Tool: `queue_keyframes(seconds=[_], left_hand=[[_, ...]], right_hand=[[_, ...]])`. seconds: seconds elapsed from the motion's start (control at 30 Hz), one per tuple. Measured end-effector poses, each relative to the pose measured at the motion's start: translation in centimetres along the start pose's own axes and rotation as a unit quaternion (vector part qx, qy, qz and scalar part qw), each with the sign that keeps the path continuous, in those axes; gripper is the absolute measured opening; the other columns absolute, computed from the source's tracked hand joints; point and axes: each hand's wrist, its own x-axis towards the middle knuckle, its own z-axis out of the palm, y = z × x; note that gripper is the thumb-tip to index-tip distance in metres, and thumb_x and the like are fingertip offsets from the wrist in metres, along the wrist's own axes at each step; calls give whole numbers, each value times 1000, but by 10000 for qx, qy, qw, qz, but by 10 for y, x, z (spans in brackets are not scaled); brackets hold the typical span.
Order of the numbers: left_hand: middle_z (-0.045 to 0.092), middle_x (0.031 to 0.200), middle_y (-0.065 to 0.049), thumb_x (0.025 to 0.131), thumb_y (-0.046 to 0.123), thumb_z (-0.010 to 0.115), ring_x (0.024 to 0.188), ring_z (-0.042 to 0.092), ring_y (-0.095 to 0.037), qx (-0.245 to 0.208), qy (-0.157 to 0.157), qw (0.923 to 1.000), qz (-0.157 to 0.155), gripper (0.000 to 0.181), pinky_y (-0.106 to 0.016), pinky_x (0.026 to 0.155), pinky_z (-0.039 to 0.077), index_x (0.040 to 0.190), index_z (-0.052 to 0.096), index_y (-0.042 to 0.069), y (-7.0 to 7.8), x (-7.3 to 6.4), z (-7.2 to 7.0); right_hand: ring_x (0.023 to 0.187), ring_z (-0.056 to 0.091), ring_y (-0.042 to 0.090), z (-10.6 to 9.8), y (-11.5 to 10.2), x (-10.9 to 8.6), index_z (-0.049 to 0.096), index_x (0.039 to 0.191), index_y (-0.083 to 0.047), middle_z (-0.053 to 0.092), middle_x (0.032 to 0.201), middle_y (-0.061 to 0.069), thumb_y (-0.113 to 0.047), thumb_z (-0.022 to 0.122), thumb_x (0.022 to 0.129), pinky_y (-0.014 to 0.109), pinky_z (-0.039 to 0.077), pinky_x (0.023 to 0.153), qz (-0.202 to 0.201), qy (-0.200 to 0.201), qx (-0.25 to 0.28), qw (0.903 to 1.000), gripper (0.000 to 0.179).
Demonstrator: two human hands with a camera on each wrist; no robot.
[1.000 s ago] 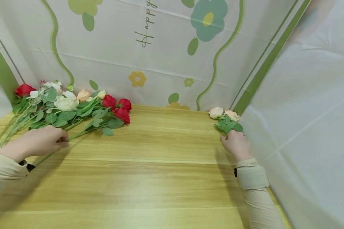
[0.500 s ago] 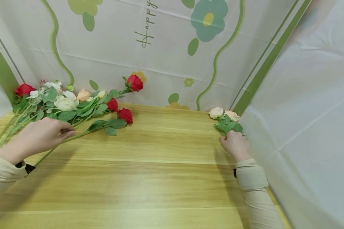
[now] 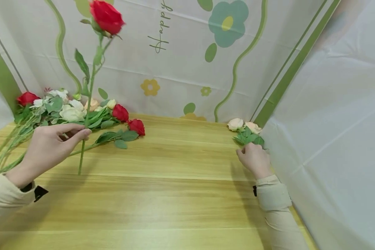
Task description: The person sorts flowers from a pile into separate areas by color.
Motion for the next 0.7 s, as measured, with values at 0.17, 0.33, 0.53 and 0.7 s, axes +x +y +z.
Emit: queue_keyframes(seconds=[0.17, 0.33, 0.53, 0.7], left_hand=[[72, 78, 1, 94, 22, 70, 58, 61, -10, -1108, -124, 9877, -1100, 10, -18, 51, 45, 95, 77, 15, 13, -2, -1], [73, 84, -4, 97, 23, 65, 65, 65, -17, -2208, -305, 9597, -1710, 18, -25, 57, 54, 102, 75, 9, 26, -4, 3], [72, 91, -8, 100, 24, 60, 73, 65, -20, -2807, -858, 9396, -1759, 24, -31, 61, 56, 104, 72, 4, 43, -7, 22], [71, 93, -7, 102, 26, 57, 74, 65, -27, -3222, -1496, 9178, -1773, 24, -33, 63, 56, 107, 71, 7, 61, -6, 39]], right_hand=[[44, 41, 12, -3, -21, -3, 64, 66, -9, 51, 54, -4, -28, 57, 101, 31, 37, 44, -453, 503, 460, 9966, 39], [57, 59, 13, -2, -52, -13, 74, 89, -7, 67, 70, 0, -26, 60, 100, 34, 49, 52, -984, 783, 1277, 9838, 26], [65, 63, 16, 6, -94, -31, 74, 92, -16, 66, 77, -6, -26, 63, 99, 30, 51, 55, -1545, 173, 2196, 9631, 17], [64, 61, 16, 7, -124, -42, 73, 94, -20, 66, 81, -4, -30, 63, 99, 31, 52, 54, -1854, -471, 2853, 9391, 15]])
